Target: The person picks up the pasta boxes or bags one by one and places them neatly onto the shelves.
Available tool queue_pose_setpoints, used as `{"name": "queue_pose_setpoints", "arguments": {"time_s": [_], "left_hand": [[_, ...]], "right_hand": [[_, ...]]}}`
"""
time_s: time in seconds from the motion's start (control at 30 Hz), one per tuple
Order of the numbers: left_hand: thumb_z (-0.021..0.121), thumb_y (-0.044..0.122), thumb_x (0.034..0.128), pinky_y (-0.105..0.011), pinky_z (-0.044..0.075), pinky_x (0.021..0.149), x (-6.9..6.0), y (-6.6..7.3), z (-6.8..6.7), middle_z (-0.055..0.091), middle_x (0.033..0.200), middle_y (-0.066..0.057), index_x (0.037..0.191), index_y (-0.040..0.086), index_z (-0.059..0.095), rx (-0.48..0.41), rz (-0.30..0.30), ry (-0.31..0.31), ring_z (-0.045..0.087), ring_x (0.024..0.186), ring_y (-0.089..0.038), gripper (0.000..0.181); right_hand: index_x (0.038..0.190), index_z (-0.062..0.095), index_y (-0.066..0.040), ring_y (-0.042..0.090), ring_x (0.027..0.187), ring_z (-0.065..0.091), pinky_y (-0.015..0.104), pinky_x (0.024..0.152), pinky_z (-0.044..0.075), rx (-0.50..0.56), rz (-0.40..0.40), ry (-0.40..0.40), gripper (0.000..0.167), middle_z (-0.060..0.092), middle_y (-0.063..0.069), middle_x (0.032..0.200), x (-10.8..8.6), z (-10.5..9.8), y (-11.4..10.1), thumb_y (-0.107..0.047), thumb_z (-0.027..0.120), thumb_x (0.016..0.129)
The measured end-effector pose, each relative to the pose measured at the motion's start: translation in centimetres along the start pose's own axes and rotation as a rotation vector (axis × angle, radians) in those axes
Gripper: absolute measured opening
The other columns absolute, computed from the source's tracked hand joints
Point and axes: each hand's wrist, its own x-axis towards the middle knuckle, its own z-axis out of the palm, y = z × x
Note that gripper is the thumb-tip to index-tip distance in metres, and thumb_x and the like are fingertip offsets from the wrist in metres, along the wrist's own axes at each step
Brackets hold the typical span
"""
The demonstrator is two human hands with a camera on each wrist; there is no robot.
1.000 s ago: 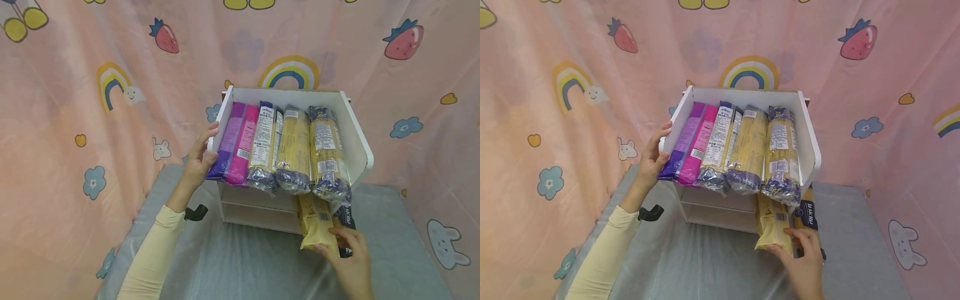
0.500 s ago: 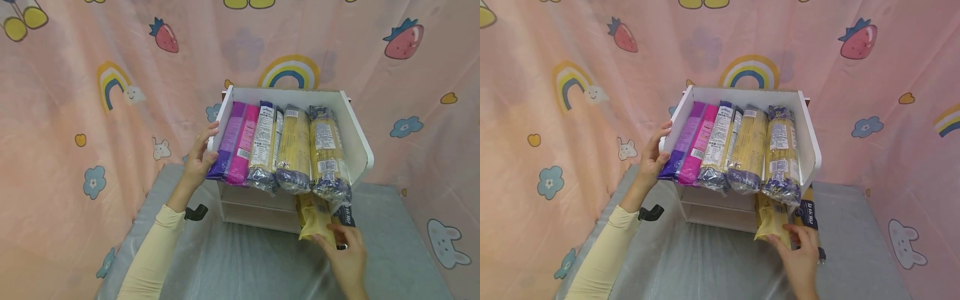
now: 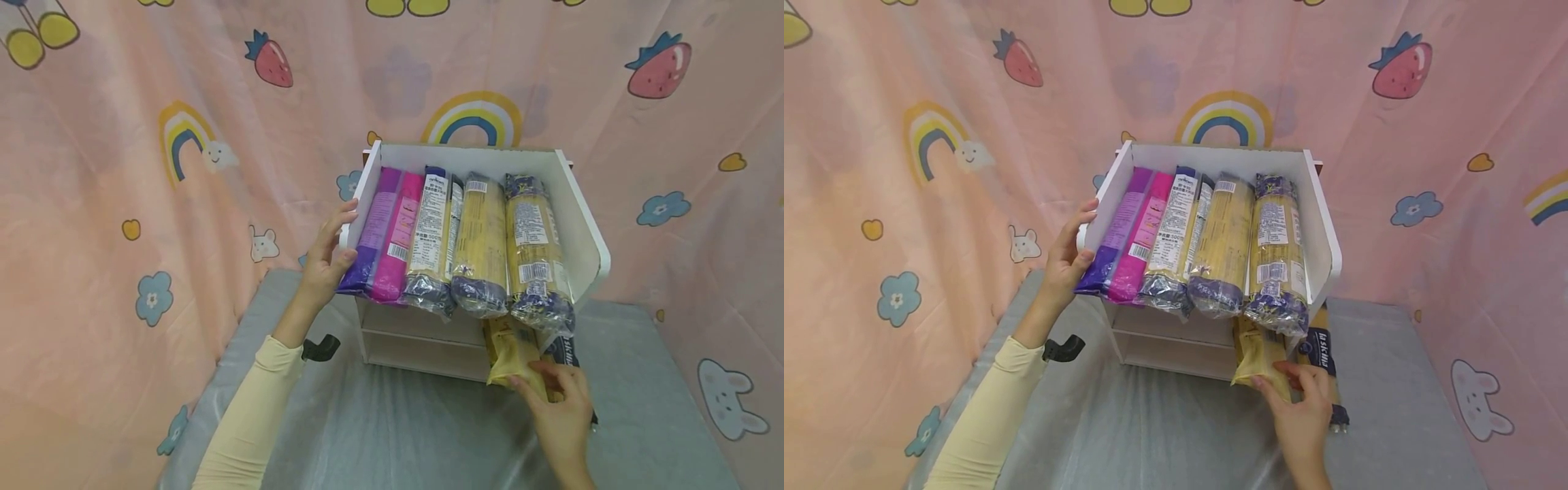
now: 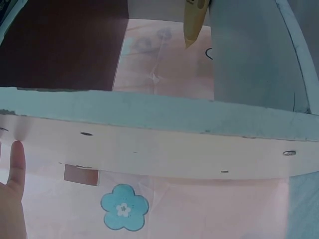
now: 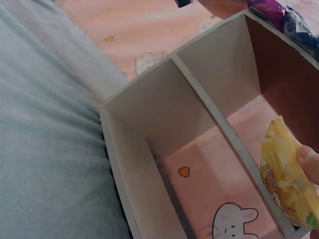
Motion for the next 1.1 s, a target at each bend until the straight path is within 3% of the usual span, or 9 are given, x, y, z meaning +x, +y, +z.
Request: {"name": "queue_pose_setpoints", "arguments": {"time_s": [0.23, 0.5, 0.7, 0.93, 1.1], "left_hand": [[0.053, 0.062, 0.0936, -0.03, 0.049, 0.097, -0.1, -0.1, -0.1, 0.032, 0.161, -0.009, 0.139, 0.05, 0.043, 0.016, -0.002, 0.005, 0.032, 0.144, -0.022, 0.048], [0.054, 0.061, 0.0933, -0.027, 0.05, 0.095, 0.0, -0.1, -0.2, 0.032, 0.161, -0.009, 0.14, 0.048, 0.044, -0.002, 0.001, 0.004, 0.033, 0.144, -0.022, 0.05], [0.053, 0.06, 0.0942, -0.028, 0.05, 0.095, 0.1, -0.2, -0.1, 0.033, 0.16, -0.01, 0.14, 0.049, 0.043, 0.007, 0.011, 0.006, 0.035, 0.142, -0.023, 0.048], [0.053, 0.061, 0.0939, -0.03, 0.052, 0.092, 0.0, -0.2, -0.1, 0.033, 0.161, -0.008, 0.14, 0.05, 0.043, 0.014, 0.011, 0.005, 0.036, 0.141, -0.022, 0.048], [0.053, 0.062, 0.0935, -0.033, 0.049, 0.097, 0.0, -0.3, -0.2, 0.033, 0.161, -0.006, 0.141, 0.05, 0.042, 0.035, 0.008, 0.0, 0.034, 0.143, -0.022, 0.05]], "right_hand": [[0.096, 0.074, -0.004, -0.002, 0.083, 0.048, 0.005, 0.075, 0.038, 0.029, -0.013, -0.009, 0.039, 0.051, -0.017, 0.095, 0.2, -0.3, -0.1, 0.007, 0.088, 0.062], [0.1, 0.066, 0.014, -0.004, 0.086, 0.053, 0.004, 0.077, 0.044, 0.135, -0.104, -0.005, 0.042, 0.055, -0.018, 0.093, 1.6, -1.8, -1.6, 0.024, 0.078, 0.061], [0.109, 0.068, 0.005, -0.004, 0.083, 0.055, 0.004, 0.074, 0.044, 0.078, 0.013, -0.003, 0.037, 0.057, -0.018, 0.094, 2.8, -2.6, 1.5, 0.013, 0.076, 0.075], [0.122, 0.067, -0.005, -0.007, 0.078, 0.052, 0.003, 0.071, 0.041, -0.084, 0.121, -0.013, 0.041, 0.053, -0.023, 0.092, 5.2, -3.4, 4.8, -0.007, 0.079, 0.083], [0.132, 0.062, -0.01, -0.006, 0.079, 0.049, 0.004, 0.07, 0.038, -0.184, 0.219, -0.07, 0.05, 0.057, -0.005, 0.101, 6.2, -3.5, 8.1, -0.019, 0.078, 0.086]]}}
